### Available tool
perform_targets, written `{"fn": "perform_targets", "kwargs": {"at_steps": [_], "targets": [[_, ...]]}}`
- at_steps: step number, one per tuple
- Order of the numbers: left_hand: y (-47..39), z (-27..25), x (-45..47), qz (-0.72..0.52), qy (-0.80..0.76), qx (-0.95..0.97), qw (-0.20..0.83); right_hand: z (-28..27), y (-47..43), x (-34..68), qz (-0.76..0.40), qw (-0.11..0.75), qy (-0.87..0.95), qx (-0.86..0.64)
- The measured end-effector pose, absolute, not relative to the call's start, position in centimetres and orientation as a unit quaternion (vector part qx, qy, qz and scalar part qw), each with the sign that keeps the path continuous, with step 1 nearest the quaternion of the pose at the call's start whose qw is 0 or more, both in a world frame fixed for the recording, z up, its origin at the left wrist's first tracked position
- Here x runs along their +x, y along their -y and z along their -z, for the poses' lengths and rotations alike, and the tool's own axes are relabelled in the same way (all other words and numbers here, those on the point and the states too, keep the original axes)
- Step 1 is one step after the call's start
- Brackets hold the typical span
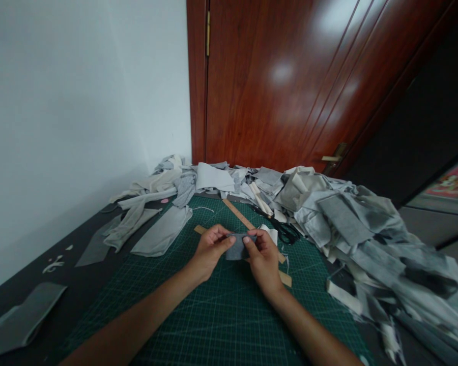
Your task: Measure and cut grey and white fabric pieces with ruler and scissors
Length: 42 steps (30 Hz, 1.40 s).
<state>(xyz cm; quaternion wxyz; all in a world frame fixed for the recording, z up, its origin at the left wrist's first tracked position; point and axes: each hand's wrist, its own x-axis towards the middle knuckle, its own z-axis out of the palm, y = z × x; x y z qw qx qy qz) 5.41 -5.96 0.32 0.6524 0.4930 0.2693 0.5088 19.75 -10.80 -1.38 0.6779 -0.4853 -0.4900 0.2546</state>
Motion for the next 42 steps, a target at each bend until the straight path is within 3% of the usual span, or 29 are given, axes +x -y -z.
{"fn": "perform_targets", "kwargs": {"at_steps": [10, 27, 34, 42], "targets": [[5.9, -0.2, 5.3, -0.45, -0.272, 0.495, 0.692, 1.0, 11.2, 19.6, -0.262, 0.666, 0.494, -0.494], [5.5, -0.8, 4.9, -0.482, -0.306, 0.481, 0.666, 1.4, 11.3, 19.7, -0.2, 0.664, 0.533, -0.484], [4.6, -1.2, 4.5, -0.49, -0.316, 0.589, 0.56, 0.0, 11.7, 20.7, -0.203, 0.55, 0.675, -0.448], [4.0, -1.3, 3.7, -0.389, -0.323, 0.614, 0.606, -1.9, 13.0, 22.1, -0.325, 0.491, 0.717, -0.371]]}}
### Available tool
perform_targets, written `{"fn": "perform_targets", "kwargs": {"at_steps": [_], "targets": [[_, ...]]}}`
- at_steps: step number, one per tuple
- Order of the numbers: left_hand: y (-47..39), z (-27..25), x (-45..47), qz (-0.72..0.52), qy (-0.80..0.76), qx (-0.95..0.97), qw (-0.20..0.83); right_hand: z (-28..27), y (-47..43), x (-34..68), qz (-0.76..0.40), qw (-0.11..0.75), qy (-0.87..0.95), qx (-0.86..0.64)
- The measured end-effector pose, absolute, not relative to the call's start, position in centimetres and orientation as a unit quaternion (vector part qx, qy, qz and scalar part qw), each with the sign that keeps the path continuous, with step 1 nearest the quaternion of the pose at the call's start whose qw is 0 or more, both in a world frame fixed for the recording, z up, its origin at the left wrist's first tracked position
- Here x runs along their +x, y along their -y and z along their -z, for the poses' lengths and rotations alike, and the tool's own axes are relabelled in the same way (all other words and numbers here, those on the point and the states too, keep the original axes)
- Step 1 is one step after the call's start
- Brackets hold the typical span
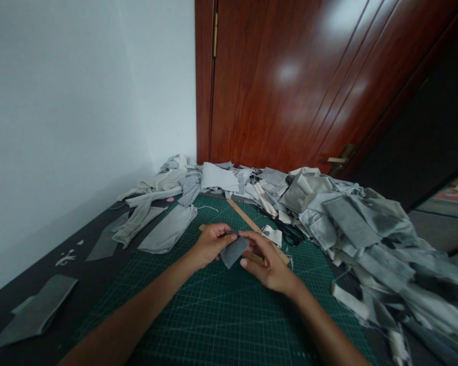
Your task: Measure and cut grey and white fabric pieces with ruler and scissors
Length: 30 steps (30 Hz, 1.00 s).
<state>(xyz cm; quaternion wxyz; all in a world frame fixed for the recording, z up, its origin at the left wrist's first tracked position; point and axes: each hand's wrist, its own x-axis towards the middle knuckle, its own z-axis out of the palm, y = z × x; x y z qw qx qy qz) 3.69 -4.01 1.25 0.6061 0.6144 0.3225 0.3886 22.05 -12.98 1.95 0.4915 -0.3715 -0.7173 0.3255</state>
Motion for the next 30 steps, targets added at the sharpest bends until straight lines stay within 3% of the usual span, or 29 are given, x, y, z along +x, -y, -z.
{"fn": "perform_targets", "kwargs": {"at_steps": [11, 16, 30], "targets": [[3.4, 0.0, 3.7, -0.325, -0.297, 0.615, 0.654, -2.5, 12.1, 22.3, -0.19, 0.469, 0.783, -0.362], [3.5, -0.1, 3.8, -0.329, -0.297, 0.614, 0.654, -2.7, 12.3, 22.5, -0.209, 0.453, 0.799, -0.337], [4.8, -0.6, 4.3, -0.306, -0.28, 0.553, 0.722, -2.6, 12.0, 22.3, -0.252, 0.521, 0.735, -0.353]]}}
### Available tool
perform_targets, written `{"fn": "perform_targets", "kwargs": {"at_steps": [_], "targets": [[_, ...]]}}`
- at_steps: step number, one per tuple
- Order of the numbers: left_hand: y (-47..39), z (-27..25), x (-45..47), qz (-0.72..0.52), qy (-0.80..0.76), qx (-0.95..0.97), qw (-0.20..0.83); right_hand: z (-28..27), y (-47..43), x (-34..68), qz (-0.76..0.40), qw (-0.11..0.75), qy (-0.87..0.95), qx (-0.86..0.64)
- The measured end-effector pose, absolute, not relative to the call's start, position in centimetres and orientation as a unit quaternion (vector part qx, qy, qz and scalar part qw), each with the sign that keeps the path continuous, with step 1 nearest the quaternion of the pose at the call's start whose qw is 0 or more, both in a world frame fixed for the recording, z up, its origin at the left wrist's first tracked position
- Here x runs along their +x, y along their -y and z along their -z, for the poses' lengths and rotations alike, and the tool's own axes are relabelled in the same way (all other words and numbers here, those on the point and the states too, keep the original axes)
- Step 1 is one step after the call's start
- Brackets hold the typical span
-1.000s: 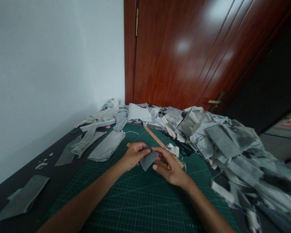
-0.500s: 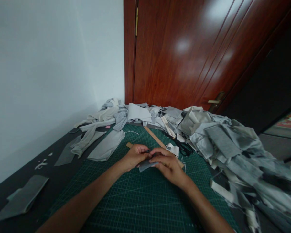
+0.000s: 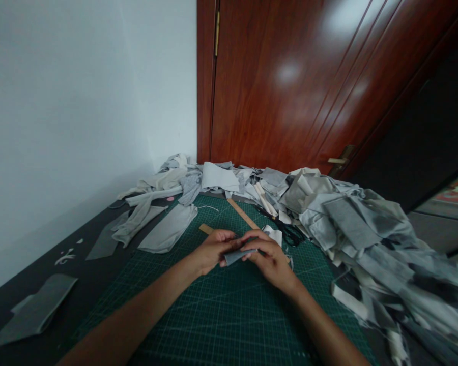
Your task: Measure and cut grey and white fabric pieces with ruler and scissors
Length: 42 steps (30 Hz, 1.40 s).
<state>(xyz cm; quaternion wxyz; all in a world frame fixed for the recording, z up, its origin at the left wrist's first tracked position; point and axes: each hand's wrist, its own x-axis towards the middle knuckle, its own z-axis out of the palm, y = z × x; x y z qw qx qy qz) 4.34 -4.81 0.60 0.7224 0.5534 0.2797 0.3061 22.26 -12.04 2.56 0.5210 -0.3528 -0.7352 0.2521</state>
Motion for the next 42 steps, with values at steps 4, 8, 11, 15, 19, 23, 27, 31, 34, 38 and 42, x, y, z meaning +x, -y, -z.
{"fn": "perform_targets", "kwargs": {"at_steps": [4, 8, 11, 15, 19, 23, 27, 31, 34, 38, 42], "targets": [[4.8, -0.7, 4.2, -0.311, -0.285, 0.535, 0.732, -2.5, 12.0, 22.3, -0.276, 0.512, 0.73, -0.359], [4.8, -0.8, 4.3, -0.323, -0.314, 0.559, 0.696, -2.7, 12.0, 22.3, -0.276, 0.473, 0.757, -0.355], [5.0, -0.9, 4.5, -0.371, -0.346, 0.589, 0.629, -2.3, 11.7, 22.2, -0.282, 0.459, 0.756, -0.371], [5.3, -0.9, 4.9, -0.411, -0.353, 0.594, 0.595, -1.2, 11.3, 22.0, -0.283, 0.501, 0.696, -0.429], [5.3, -1.0, 4.8, -0.403, -0.336, 0.606, 0.598, -0.8, 11.1, 22.0, -0.288, 0.509, 0.665, -0.464], [4.7, -1.2, 4.4, -0.389, -0.304, 0.627, 0.602, -1.1, 11.1, 22.4, -0.286, 0.498, 0.67, -0.47], [4.6, -0.9, 4.4, -0.424, -0.324, 0.65, 0.541, -1.1, 11.1, 22.3, -0.287, 0.495, 0.676, -0.465], [5.2, -0.4, 4.7, -0.452, -0.323, 0.661, 0.504, -0.8, 11.0, 21.8, -0.278, 0.53, 0.646, -0.474], [5.4, -0.2, 4.8, -0.465, -0.307, 0.674, 0.484, -0.7, 10.9, 21.4, -0.278, 0.56, 0.619, -0.476], [5.3, -0.4, 4.7, -0.47, -0.264, 0.684, 0.492, -0.9, 11.0, 21.3, -0.287, 0.574, 0.611, -0.463], [5.3, -0.8, 4.6, -0.485, -0.236, 0.685, 0.49, -0.9, 11.0, 21.4, -0.277, 0.586, 0.613, -0.452]]}}
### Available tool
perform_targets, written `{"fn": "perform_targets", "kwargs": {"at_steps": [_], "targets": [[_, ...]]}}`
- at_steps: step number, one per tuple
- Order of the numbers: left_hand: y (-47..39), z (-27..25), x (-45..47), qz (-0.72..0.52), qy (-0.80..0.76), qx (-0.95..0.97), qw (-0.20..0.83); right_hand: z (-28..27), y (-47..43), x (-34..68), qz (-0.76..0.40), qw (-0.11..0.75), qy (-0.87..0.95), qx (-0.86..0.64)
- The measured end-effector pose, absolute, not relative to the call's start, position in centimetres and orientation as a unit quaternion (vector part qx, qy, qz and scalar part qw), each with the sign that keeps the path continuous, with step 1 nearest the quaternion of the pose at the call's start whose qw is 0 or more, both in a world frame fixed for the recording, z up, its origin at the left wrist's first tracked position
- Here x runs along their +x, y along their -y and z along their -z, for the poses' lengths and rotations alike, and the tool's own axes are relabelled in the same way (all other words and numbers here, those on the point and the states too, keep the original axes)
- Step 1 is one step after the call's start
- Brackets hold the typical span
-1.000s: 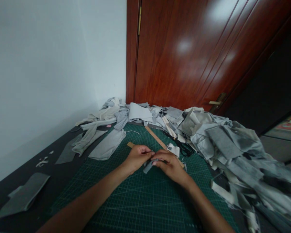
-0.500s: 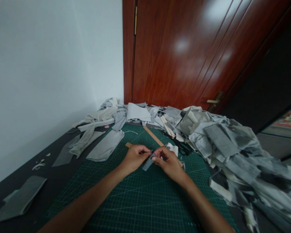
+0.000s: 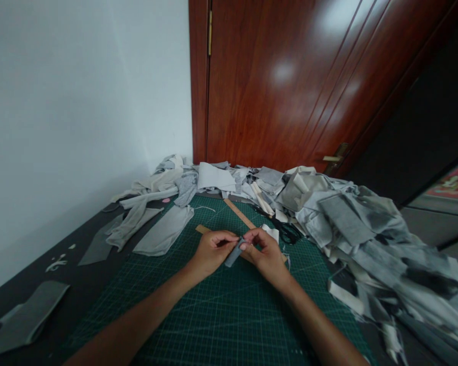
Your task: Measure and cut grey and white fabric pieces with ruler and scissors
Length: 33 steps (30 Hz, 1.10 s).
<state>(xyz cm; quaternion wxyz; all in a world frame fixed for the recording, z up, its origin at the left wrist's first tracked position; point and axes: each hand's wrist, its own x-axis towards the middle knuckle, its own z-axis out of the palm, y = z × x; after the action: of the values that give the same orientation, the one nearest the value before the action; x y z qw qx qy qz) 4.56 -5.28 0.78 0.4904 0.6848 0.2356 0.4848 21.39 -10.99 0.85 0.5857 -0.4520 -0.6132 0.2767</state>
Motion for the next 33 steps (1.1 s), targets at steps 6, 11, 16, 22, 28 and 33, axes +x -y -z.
{"fn": "perform_targets", "kwargs": {"at_steps": [6, 11, 16, 22, 28, 33], "targets": [[5.6, -1.1, 4.5, -0.488, -0.222, 0.681, 0.499, -0.8, 10.9, 22.0, -0.205, 0.562, 0.655, -0.462], [5.6, -0.8, 4.4, -0.474, -0.24, 0.672, 0.517, -0.6, 10.9, 22.3, -0.175, 0.547, 0.672, -0.468], [5.7, -1.0, 4.3, -0.446, -0.255, 0.675, 0.529, -0.3, 10.8, 22.5, -0.146, 0.533, 0.682, -0.478], [5.9, -1.3, 4.2, -0.44, -0.223, 0.692, 0.527, -0.6, 11.1, 22.2, -0.114, 0.524, 0.681, -0.498], [5.7, -0.3, 4.9, -0.493, -0.223, 0.67, 0.508, -0.6, 11.2, 21.9, -0.093, 0.526, 0.673, -0.512], [5.7, -0.4, 4.8, -0.488, -0.225, 0.692, 0.482, -0.2, 10.9, 22.1, -0.115, 0.538, 0.684, -0.479]]}}
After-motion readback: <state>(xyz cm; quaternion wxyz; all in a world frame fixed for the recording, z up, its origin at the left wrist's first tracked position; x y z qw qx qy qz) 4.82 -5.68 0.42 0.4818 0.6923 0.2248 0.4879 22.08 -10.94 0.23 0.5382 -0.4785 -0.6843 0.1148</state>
